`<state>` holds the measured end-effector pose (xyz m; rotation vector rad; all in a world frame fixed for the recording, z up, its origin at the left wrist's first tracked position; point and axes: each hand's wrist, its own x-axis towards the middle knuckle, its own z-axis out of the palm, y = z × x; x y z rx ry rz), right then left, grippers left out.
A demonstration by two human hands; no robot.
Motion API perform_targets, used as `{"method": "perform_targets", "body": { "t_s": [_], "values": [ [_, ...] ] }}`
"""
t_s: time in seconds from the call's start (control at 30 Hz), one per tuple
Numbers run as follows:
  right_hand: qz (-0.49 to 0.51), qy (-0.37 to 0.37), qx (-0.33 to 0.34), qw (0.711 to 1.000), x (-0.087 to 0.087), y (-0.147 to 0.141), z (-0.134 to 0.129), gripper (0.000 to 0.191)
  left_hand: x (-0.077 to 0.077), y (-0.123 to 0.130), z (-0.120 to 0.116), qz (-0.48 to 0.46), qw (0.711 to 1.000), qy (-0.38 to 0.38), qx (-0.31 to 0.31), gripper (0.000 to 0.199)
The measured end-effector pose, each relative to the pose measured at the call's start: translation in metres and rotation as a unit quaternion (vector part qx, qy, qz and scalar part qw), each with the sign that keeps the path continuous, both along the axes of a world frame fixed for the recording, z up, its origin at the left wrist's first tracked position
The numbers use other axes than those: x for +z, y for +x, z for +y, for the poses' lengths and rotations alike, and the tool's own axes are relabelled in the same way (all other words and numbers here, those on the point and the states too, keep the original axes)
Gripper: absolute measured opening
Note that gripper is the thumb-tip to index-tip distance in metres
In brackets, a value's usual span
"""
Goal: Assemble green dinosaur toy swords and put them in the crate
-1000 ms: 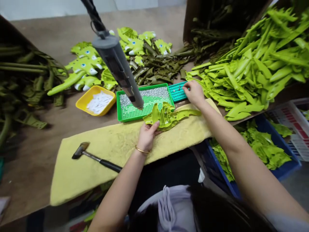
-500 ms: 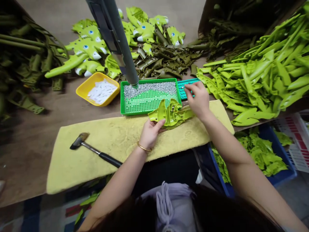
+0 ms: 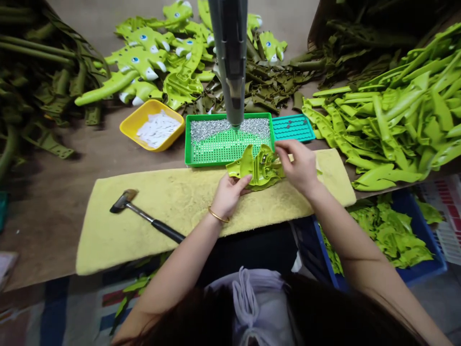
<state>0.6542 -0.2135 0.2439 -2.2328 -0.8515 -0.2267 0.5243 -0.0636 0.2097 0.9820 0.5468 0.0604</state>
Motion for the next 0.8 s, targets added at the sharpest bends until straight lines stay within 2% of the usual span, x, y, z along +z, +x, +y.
{"method": "perform_targets", "body": {
  "t_s": [0.1,0.2,0.3,0.4,0.47,0.57,0.67,0.73,0.8],
  "values": [
    [-0.056,-0.001,0.028,0.998,-0.014,-0.020,0.003,0.025,-0.002,0.000,0.000,-0.008,1.000,0.004,0.004,0.057],
    [-0.095,0.009,0.006,0.995,-0.026,-0.023,0.008,0.018,-0.002,-0.001,0.000,-0.008,1.000,0.003,0.005,0.056],
    [-0.015,0.053,-0.031,0.998,-0.027,-0.017,0.013,0.011,-0.002,-0.001,0.000,0.001,1.000,0.000,0.002,0.057],
    [0.121,0.061,-0.062,0.989,-0.018,-0.008,0.015,0.032,0.000,-0.001,0.001,-0.003,1.000,0.002,-0.006,0.058],
    [0.142,0.036,-0.057,0.988,-0.008,-0.006,0.010,0.041,0.002,-0.002,0.002,-0.011,1.000,-0.001,-0.013,0.058],
    [0.073,-0.007,0.048,0.996,0.007,-0.013,-0.013,0.029,0.007,-0.005,0.005,-0.005,0.999,-0.001,-0.036,0.056],
    [0.032,-0.072,0.181,0.980,0.014,-0.030,-0.040,0.031,0.014,-0.008,0.010,0.014,0.997,0.024,-0.067,0.053],
    [0.016,-0.121,0.206,0.971,0.011,-0.042,-0.053,0.032,0.019,-0.011,0.012,0.016,0.996,0.041,-0.078,0.051],
    [-0.022,-0.156,0.191,0.969,0.006,-0.052,-0.059,0.029,0.022,-0.013,0.014,0.007,0.995,0.054,-0.081,0.051]
  ]
}}
